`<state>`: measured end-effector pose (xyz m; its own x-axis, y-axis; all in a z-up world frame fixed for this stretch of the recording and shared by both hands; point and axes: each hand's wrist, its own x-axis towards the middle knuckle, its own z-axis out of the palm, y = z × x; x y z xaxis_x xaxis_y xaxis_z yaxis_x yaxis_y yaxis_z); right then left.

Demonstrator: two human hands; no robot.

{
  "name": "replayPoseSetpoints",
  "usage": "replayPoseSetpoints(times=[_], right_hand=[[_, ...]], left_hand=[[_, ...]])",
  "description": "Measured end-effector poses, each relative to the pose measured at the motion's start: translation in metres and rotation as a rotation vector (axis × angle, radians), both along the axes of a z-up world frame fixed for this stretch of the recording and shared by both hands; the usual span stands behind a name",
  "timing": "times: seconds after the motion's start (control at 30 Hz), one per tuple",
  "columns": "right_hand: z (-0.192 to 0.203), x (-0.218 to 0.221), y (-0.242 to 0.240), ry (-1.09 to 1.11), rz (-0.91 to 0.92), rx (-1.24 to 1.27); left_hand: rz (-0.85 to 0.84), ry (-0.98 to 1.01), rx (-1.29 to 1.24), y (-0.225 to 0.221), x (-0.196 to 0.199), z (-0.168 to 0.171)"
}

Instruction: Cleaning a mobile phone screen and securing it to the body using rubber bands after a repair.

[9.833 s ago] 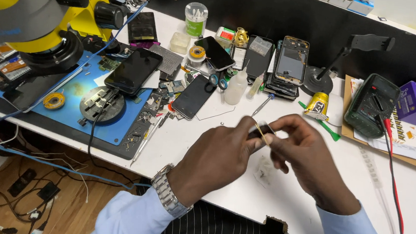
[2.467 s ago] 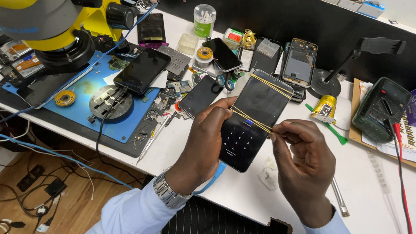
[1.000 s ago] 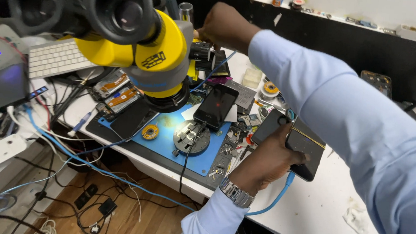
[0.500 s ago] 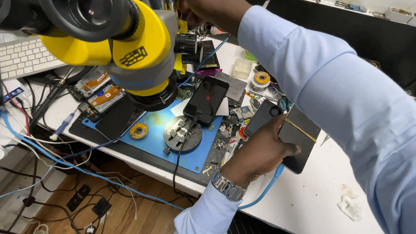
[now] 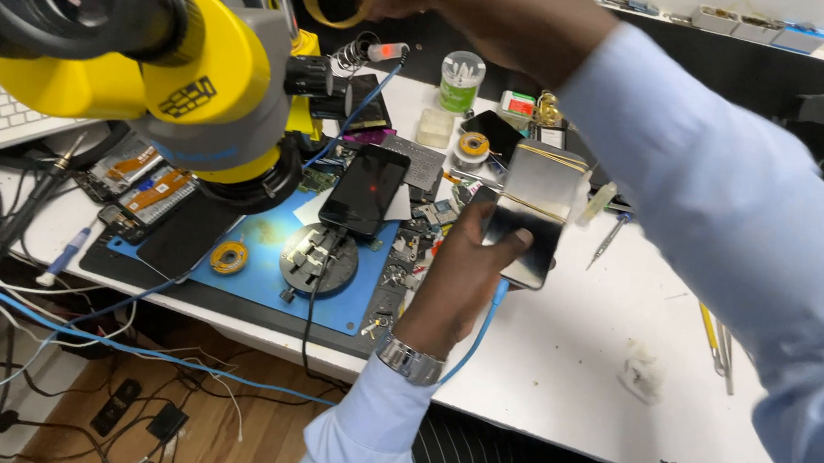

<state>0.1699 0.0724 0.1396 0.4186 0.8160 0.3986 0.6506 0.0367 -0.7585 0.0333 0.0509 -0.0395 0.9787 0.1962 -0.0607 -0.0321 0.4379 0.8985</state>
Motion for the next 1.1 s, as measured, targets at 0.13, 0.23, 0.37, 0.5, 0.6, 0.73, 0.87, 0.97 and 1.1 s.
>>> replayPoseSetpoints(times=[0.13, 0.23, 0.37, 0.5, 0.6, 0.73, 0.87, 0.97, 1.1], right_hand=[[-0.009, -0.039, -0.104, 0.163, 0.026, 0.106], [-0.039, -0.055, -0.175, 0.500, -0.298, 0.330], [-0.097, -0.071, -0.246, 0.651, -0.493, 0.394], [-0.181, -0.108, -0.273, 0.761, -0.595, 0.238], [-0.183, -0.148, -0.262, 0.997, -0.456, 0.078], [-0.189, -0.156, -0.258, 0.975, -0.433, 0.140], [-0.198, -0.158, -0.263, 0.824, -0.411, 0.018], [-0.194, -0.164, -0.263, 0.844, -0.340, -0.039], [-0.186, -0.167, -0.262, 0.829, -0.265, -0.126]], left_hand=[[-0.076, -0.071, -0.125, 0.005, -0.001, 0.002], [-0.217, -0.025, -0.070, 0.005, -0.013, 0.018], [-0.216, 0.104, -0.176, -0.008, -0.020, 0.037], [-0.133, -0.081, -0.177, -0.033, -0.011, 0.015], [-0.131, -0.133, -0.121, -0.052, -0.022, 0.029], [-0.137, -0.151, -0.278, -0.076, -0.029, 0.024], [-0.276, -0.055, -0.401, -0.076, -0.027, 0.030], [-0.420, -0.104, -0.566, -0.070, -0.023, 0.012], [-0.519, -0.269, -0.690, -0.066, -0.023, 0.004]])
